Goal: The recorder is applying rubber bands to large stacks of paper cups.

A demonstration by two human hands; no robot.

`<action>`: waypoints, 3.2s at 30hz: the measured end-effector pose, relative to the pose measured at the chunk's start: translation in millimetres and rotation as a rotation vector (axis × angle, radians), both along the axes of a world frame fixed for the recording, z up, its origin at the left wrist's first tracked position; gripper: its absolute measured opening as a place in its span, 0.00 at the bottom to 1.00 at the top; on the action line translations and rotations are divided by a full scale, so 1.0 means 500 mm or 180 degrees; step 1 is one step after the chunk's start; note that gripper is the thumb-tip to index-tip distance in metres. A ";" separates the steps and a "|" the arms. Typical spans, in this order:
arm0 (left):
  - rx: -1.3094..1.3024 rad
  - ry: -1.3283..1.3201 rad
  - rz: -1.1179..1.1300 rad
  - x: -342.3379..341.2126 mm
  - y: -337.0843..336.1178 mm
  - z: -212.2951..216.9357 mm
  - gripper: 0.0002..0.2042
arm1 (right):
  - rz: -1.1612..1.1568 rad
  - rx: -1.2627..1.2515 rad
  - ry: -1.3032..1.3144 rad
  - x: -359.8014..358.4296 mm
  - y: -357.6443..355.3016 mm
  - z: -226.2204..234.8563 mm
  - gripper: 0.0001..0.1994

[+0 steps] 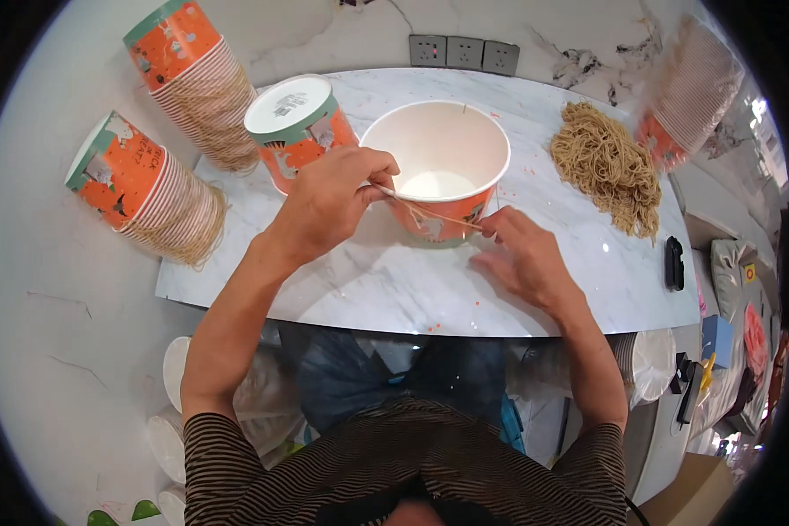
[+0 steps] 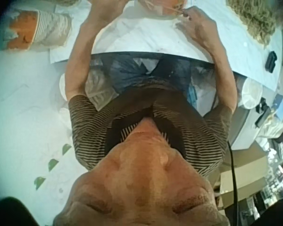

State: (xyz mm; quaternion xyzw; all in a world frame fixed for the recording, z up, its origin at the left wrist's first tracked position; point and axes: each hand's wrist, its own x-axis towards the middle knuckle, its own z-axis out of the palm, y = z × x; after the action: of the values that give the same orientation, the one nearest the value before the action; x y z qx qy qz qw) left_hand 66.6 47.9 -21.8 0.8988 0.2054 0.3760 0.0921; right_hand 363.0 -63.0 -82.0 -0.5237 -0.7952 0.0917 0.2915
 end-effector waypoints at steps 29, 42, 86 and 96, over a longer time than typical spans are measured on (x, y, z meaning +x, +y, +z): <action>-0.0996 -0.0694 0.1459 -0.313 -0.144 -0.037 0.09 | 0.1480 -0.0443 0.3333 -0.420 0.330 0.475 0.18; -0.0933 -0.1857 0.2814 -0.520 -0.142 -0.075 0.23 | 0.1348 -0.1047 0.2460 -0.881 0.545 0.491 0.13; 0.0059 -0.0151 0.1018 -0.161 -0.082 -0.060 0.17 | -0.1146 0.0093 0.0833 0.068 0.181 0.139 0.10; 0.0619 -0.0013 0.1665 -0.109 0.127 0.021 0.14 | -0.0041 -0.1677 0.1905 0.014 0.165 0.038 0.15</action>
State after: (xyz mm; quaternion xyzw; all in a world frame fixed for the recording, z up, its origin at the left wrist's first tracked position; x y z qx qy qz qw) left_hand 12.0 111.4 -11.4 0.8191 0.3932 0.4068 -0.0943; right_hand 369.8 19.7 -63.1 -0.5357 -0.6211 0.4391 0.3666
